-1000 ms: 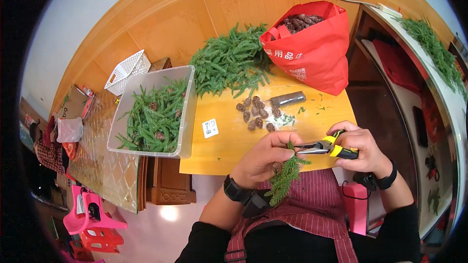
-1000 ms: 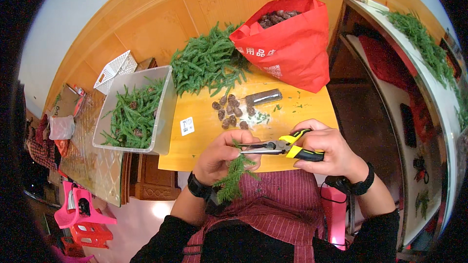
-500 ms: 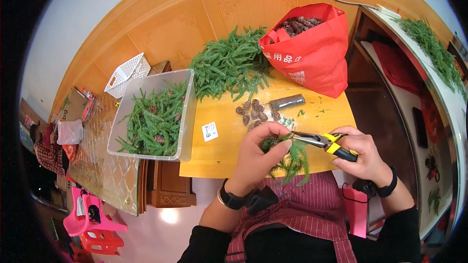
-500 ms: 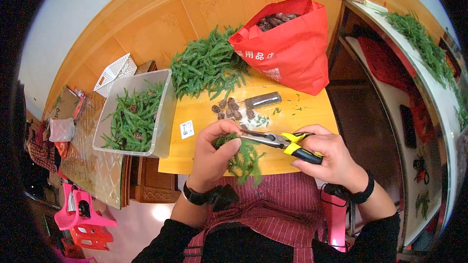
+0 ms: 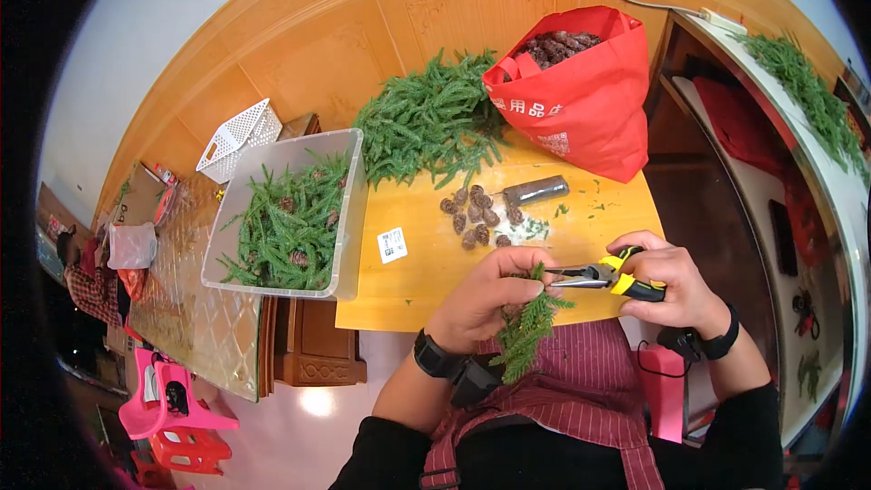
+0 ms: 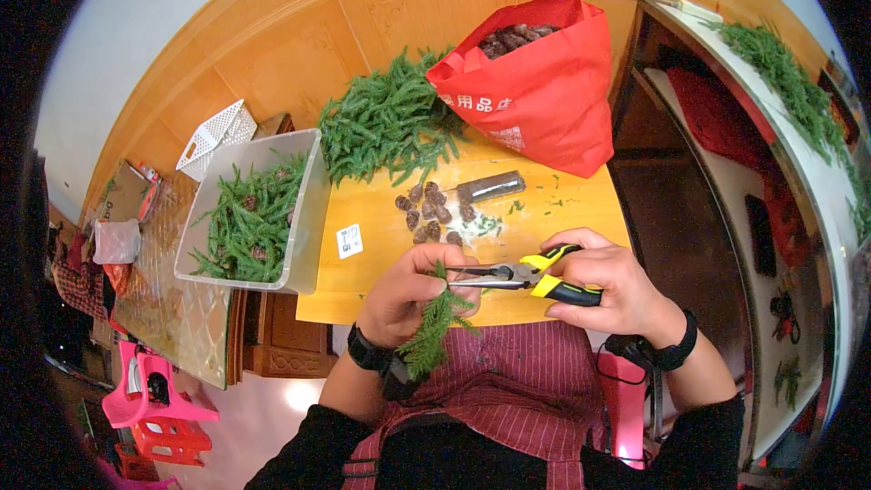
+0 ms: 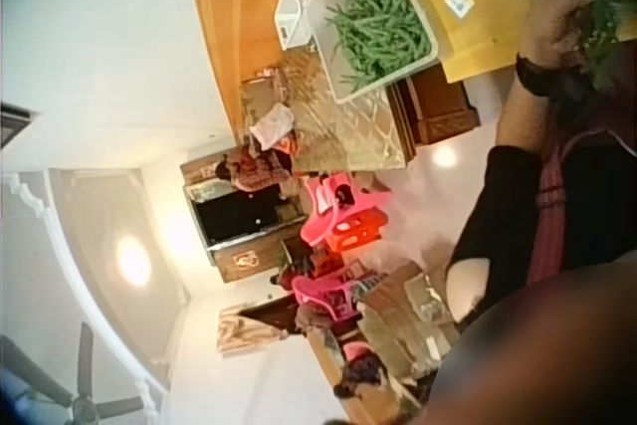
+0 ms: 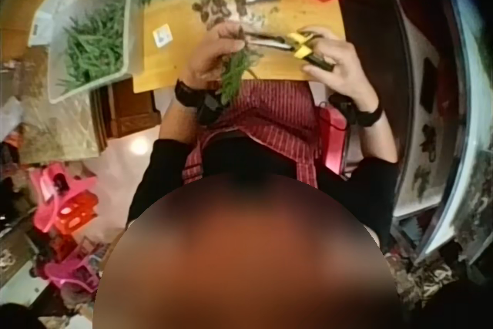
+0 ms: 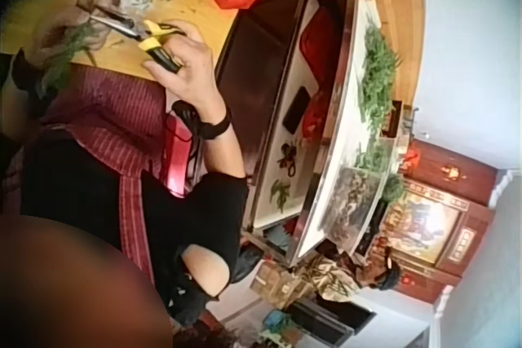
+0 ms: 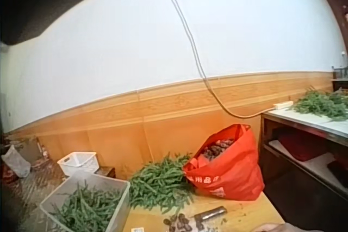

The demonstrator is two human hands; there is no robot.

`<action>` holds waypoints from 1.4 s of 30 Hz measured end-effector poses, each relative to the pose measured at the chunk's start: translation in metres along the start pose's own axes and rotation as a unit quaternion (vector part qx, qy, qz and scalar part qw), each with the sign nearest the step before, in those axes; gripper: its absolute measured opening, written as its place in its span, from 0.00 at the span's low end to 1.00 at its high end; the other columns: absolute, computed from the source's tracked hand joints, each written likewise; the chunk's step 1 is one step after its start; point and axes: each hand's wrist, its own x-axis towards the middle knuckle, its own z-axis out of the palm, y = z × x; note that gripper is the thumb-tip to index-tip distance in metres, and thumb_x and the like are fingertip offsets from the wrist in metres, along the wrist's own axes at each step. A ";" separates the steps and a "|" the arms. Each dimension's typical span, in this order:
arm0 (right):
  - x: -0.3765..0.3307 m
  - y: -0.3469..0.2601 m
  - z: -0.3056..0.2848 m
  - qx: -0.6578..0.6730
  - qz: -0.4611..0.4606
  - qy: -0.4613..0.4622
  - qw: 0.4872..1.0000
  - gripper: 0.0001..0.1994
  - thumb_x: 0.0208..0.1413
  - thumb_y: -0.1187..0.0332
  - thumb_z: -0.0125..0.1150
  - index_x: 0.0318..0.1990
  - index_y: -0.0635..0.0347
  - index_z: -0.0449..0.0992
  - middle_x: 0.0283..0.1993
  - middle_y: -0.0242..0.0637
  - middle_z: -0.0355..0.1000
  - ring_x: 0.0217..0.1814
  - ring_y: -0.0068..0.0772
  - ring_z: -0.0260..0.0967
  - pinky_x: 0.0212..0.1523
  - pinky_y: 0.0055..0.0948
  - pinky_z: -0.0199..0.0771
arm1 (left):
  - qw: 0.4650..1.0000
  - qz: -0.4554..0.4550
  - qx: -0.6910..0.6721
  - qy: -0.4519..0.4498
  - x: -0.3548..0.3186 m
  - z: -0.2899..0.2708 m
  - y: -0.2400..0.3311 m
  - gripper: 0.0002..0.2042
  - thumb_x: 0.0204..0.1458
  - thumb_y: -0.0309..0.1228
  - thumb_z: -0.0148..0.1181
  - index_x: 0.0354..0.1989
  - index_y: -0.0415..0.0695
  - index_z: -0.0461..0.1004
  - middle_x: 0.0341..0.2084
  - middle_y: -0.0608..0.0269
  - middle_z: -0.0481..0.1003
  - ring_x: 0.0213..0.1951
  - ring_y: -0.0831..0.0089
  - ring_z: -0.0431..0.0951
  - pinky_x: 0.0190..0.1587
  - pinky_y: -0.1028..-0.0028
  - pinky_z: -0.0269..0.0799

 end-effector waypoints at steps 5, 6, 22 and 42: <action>-0.001 0.000 -0.001 0.009 -0.007 -0.005 1.000 0.13 0.36 0.64 0.66 0.21 0.63 0.69 0.28 0.38 0.70 0.46 0.46 0.66 0.43 0.37 0.66 | 1.000 -0.008 -0.008 -0.024 0.000 0.004 -0.001 0.12 0.41 0.30 0.56 0.34 0.37 0.67 0.26 0.59 0.69 0.30 0.67 0.69 0.34 0.70 0.65; 0.000 -0.001 -0.001 0.004 -0.002 -0.004 1.000 0.13 0.36 0.64 0.66 0.21 0.63 0.69 0.28 0.38 0.70 0.45 0.46 0.66 0.43 0.37 0.66 | 1.000 -0.015 -0.014 -0.013 -0.001 0.006 0.000 0.12 0.42 0.30 0.56 0.33 0.38 0.67 0.26 0.59 0.68 0.30 0.68 0.68 0.33 0.70 0.64; 0.001 -0.009 -0.001 -0.036 -0.033 0.009 0.999 0.11 0.34 0.68 0.67 0.20 0.61 0.69 0.25 0.36 0.69 0.40 0.43 0.68 0.39 0.33 0.68 | 0.998 -0.037 -0.035 -0.041 -0.003 0.004 -0.001 0.10 0.42 0.29 0.55 0.32 0.38 0.66 0.29 0.60 0.69 0.32 0.70 0.69 0.34 0.72 0.63; -0.007 -0.013 0.003 -0.050 0.047 0.040 0.997 0.09 0.34 0.70 0.64 0.22 0.64 0.70 0.26 0.40 0.70 0.44 0.45 0.67 0.43 0.34 0.66 | 0.979 0.093 0.131 0.123 -0.002 0.015 0.001 0.08 0.45 0.21 0.54 0.35 0.38 0.68 0.30 0.65 0.71 0.33 0.77 0.72 0.38 0.79 0.68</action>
